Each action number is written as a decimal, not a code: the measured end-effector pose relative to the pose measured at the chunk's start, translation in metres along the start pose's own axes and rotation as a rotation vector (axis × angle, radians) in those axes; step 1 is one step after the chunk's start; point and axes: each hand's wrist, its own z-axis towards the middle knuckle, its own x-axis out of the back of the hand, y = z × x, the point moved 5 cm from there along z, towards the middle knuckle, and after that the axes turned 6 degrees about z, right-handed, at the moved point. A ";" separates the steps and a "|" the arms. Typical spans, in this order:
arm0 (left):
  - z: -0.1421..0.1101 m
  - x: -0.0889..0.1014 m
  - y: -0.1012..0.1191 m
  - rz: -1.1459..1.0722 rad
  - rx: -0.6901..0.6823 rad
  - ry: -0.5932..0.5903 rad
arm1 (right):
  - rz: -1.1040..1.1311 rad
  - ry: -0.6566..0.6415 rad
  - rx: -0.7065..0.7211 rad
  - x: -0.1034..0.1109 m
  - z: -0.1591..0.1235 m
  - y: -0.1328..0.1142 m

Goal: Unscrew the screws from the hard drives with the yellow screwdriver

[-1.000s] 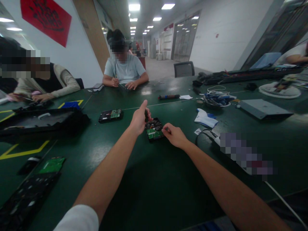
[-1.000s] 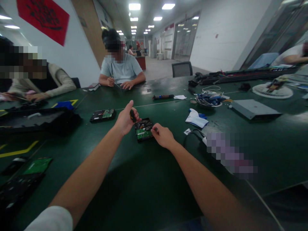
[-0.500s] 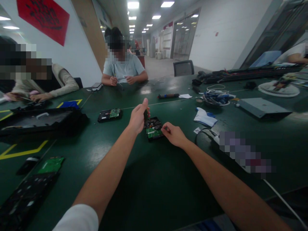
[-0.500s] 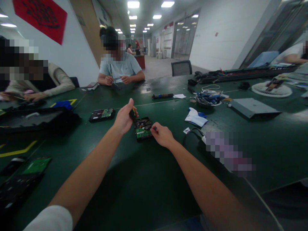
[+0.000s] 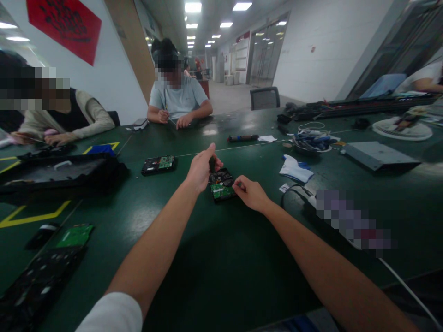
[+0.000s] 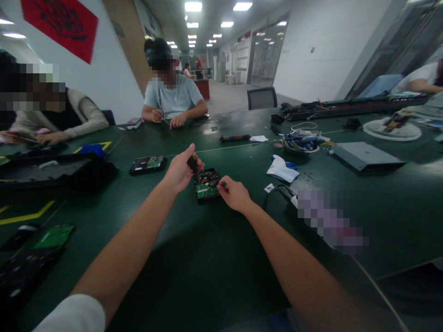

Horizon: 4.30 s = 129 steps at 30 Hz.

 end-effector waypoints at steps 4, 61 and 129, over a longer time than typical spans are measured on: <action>-0.001 0.005 0.007 0.145 -0.086 0.009 | 0.005 -0.001 0.005 0.000 0.000 0.000; -0.002 0.002 0.008 0.102 -0.030 -0.074 | -0.194 0.411 -0.113 0.052 0.007 0.056; -0.006 0.007 0.015 0.137 -0.161 0.118 | -0.184 -0.059 0.365 0.006 0.004 -0.062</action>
